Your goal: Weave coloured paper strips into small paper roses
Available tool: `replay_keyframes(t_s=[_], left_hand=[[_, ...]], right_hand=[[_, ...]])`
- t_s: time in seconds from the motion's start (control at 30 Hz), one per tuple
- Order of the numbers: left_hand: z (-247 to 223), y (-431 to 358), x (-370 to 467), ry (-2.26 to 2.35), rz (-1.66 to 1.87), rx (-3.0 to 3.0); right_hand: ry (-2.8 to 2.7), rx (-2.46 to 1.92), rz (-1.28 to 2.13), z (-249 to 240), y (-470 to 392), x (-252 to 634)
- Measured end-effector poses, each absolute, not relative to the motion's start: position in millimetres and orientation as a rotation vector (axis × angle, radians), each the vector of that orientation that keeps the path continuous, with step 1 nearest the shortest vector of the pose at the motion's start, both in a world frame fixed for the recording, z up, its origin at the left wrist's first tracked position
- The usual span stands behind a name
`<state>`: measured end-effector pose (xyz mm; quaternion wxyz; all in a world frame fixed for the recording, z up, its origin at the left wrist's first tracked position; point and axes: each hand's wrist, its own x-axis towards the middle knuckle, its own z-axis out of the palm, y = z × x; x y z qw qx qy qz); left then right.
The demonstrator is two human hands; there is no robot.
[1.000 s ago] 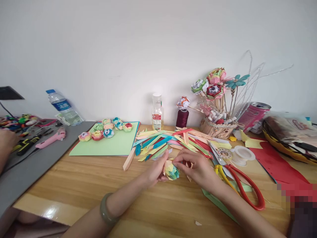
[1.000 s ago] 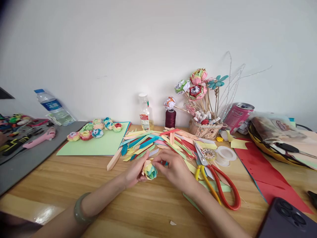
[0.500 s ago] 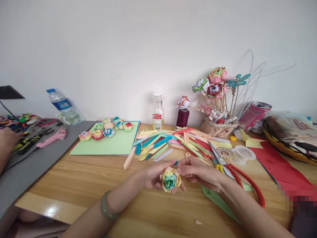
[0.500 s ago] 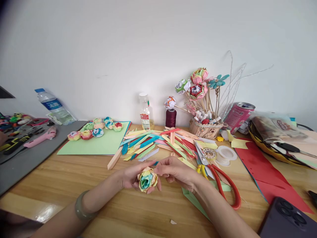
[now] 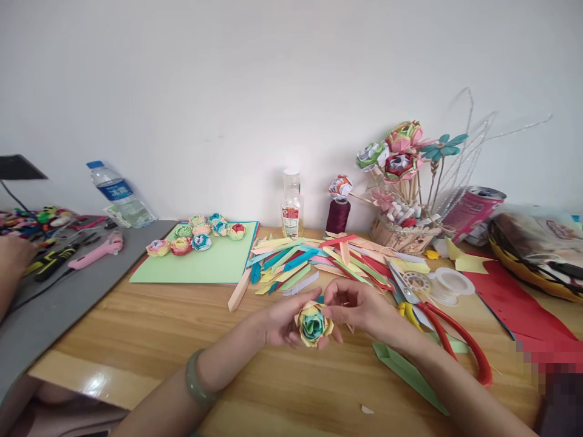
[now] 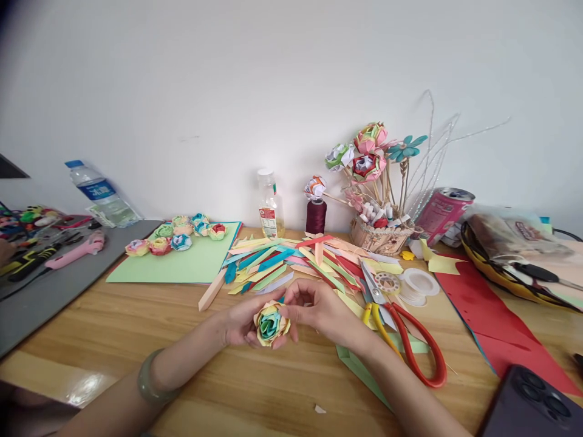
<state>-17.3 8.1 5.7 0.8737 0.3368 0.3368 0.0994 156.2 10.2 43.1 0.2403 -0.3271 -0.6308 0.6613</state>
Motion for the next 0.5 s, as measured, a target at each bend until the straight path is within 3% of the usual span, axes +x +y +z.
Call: replay_keyframes(t_s=[0.5], left_hand=[[-5,12,-16,0.708,0.212,0.694]], right_hand=[[-1.96,-1.003,1.562,42,10,160]])
